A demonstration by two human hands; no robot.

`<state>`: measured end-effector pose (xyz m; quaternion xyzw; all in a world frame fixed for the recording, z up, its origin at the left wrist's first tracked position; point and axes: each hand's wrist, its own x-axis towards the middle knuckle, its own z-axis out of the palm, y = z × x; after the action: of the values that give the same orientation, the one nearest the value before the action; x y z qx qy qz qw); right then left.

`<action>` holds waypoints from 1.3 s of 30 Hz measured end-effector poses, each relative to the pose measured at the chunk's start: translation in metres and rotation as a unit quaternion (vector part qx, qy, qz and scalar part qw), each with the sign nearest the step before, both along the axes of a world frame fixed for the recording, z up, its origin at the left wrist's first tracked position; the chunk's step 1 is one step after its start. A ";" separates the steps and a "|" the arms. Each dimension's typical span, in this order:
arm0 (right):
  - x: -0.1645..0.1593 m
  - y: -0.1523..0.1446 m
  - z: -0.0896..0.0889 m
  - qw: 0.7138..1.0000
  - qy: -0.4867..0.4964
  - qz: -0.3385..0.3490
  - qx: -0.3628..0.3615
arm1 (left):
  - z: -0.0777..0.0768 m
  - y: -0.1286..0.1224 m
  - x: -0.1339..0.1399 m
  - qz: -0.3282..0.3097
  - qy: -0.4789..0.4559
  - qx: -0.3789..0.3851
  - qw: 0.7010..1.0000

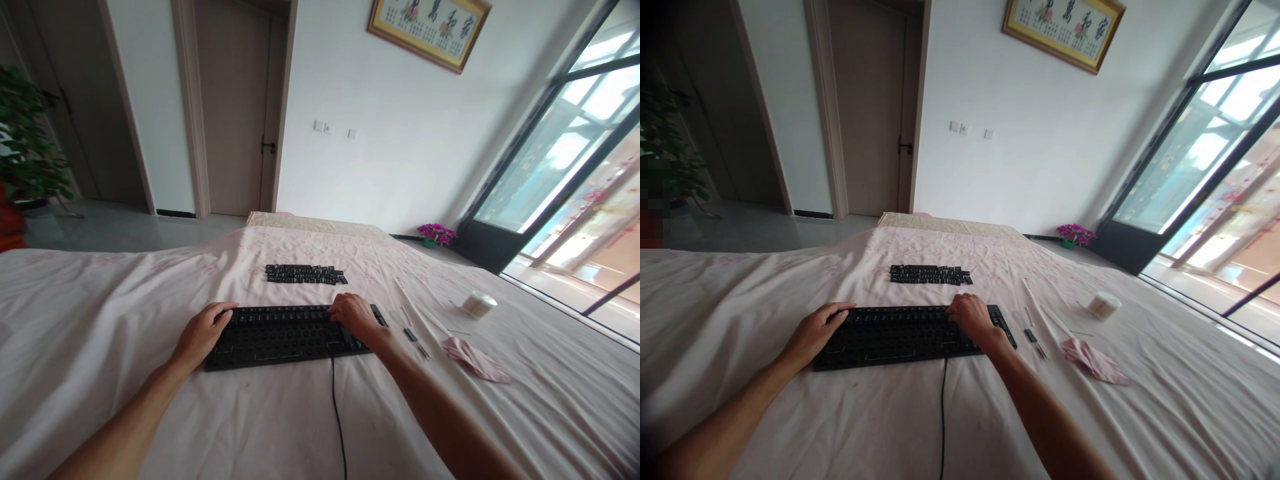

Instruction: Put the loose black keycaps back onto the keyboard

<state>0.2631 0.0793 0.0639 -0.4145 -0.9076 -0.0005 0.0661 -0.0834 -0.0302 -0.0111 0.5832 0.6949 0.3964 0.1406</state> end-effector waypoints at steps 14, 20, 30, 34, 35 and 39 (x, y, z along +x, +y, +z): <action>-0.010 -0.039 -0.015 0.990 -0.092 -0.017 0.107 | 0.000 -0.001 0.000 -0.001 0.003 0.001 1.000; -0.015 -0.045 -0.020 0.988 -0.089 -0.010 0.125 | -0.004 0.000 -0.001 -0.005 0.000 0.002 1.000; 0.010 -0.039 -0.019 0.995 0.044 -0.049 0.069 | -0.001 -0.002 0.001 -0.002 0.006 0.005 1.000; 0.010 -0.044 -0.023 0.995 0.052 -0.046 0.071 | 0.000 -0.003 0.001 -0.005 0.016 0.013 1.000; 0.009 -0.045 -0.023 0.996 0.045 -0.036 0.073 | 0.000 -0.004 0.001 -0.007 0.020 0.018 1.000; 0.007 -0.046 -0.028 0.996 0.061 -0.021 0.067 | 0.000 -0.005 0.003 -0.035 0.053 0.053 0.997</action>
<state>0.2704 0.0331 0.0361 -0.4274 -0.8909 -0.0376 0.1489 -0.0805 -0.0353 -0.0111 0.6338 0.6588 0.3960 0.0862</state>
